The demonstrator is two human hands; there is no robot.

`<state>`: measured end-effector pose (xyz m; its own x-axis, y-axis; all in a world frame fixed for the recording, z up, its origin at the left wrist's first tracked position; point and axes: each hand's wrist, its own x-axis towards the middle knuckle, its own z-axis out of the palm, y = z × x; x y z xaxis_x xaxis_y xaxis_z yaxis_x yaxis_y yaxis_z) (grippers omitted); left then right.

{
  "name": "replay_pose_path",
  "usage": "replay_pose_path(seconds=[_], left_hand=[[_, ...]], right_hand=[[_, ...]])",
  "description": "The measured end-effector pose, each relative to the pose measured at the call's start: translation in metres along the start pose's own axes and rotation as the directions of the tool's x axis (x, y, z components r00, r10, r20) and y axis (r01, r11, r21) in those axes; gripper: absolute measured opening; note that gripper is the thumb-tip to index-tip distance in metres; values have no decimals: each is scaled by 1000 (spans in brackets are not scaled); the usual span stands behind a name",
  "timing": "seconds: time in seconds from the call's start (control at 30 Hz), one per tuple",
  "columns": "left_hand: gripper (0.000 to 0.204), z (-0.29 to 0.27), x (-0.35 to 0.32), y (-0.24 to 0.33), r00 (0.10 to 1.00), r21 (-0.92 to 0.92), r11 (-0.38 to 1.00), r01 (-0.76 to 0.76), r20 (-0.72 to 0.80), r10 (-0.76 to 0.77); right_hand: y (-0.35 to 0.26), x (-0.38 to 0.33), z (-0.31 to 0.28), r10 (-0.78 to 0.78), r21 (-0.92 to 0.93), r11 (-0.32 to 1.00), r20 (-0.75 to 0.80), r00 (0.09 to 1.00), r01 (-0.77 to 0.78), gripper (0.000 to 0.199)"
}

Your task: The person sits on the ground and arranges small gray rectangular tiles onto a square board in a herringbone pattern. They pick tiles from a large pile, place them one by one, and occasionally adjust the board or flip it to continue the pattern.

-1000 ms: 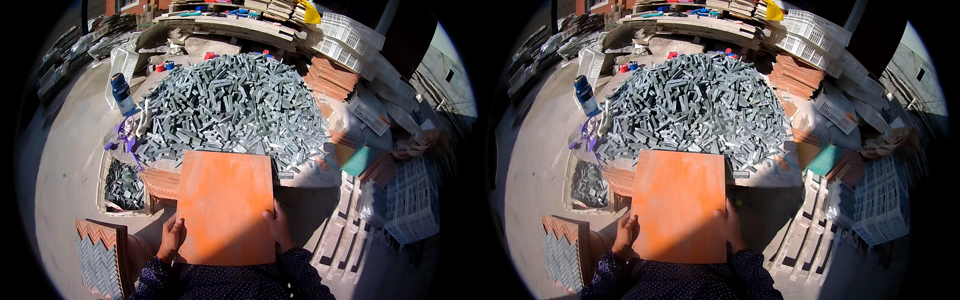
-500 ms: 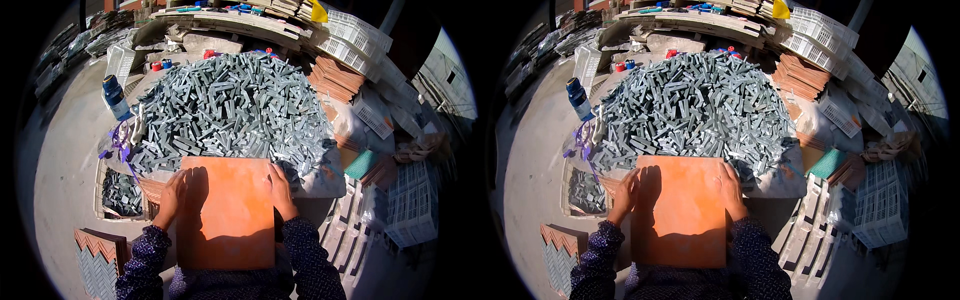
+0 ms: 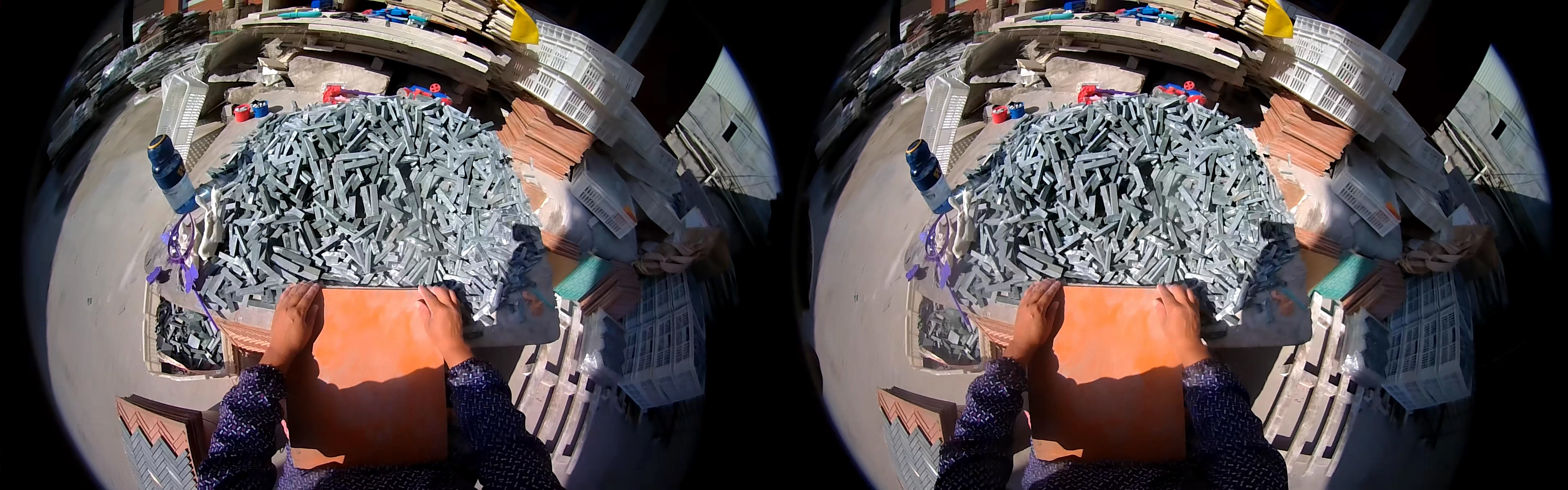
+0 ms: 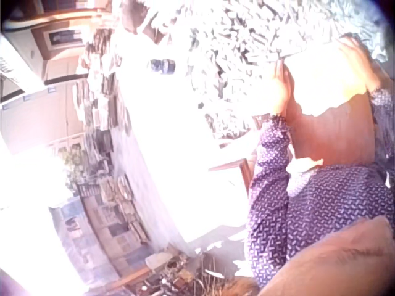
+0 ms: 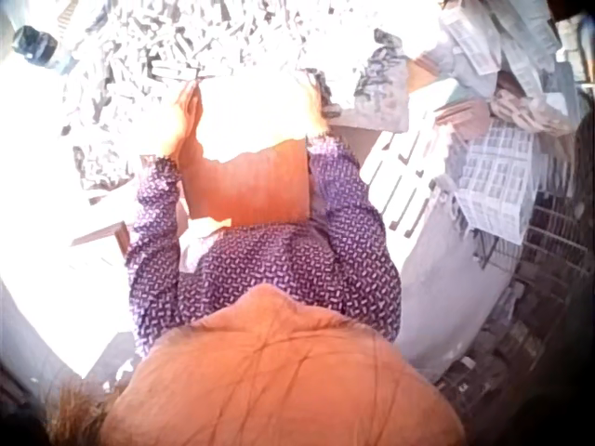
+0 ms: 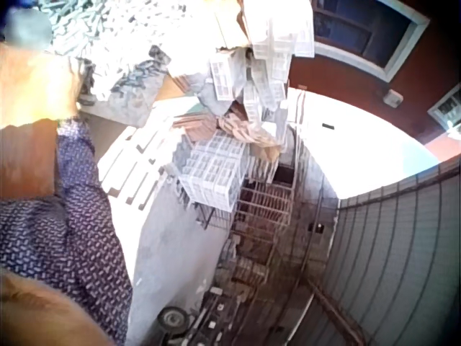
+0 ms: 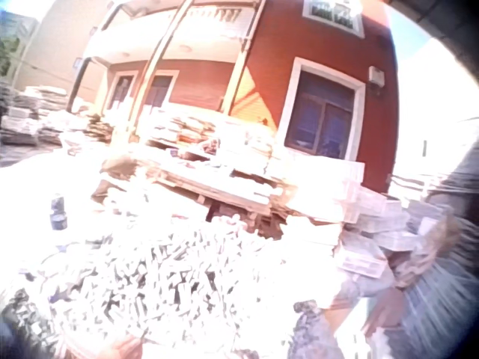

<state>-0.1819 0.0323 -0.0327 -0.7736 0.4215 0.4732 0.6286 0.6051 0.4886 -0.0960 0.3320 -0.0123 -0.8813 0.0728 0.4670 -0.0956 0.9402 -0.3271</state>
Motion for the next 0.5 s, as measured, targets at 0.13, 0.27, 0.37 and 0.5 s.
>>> replay_pose_path(seconds=[0.13, 0.27, 0.37, 0.5], left_hand=[[39, -6, -3, 5, 1000, 2, 1000, 4, 7, -4], [41, -7, 1, 10, 998, -37, 999, 24, 52, -22], [42, -12, -10, 5, 999, 15, 1000, 18, 48, -19], [43, -5, -5, 4, 995, -17, 999, 37, 88, -36]], right_hand=[[-8, -2, -2, 12, 39, 999, -15, 1000, -11, 31], [-9, -1, -8, -14, 44, 999, -35, 999, 15, 25], [-14, -3, -3, -12, 41, 999, -70, 997, 15, 26], [-13, -6, -8, 3, 23, 1000, -43, 999, -2, 28]])
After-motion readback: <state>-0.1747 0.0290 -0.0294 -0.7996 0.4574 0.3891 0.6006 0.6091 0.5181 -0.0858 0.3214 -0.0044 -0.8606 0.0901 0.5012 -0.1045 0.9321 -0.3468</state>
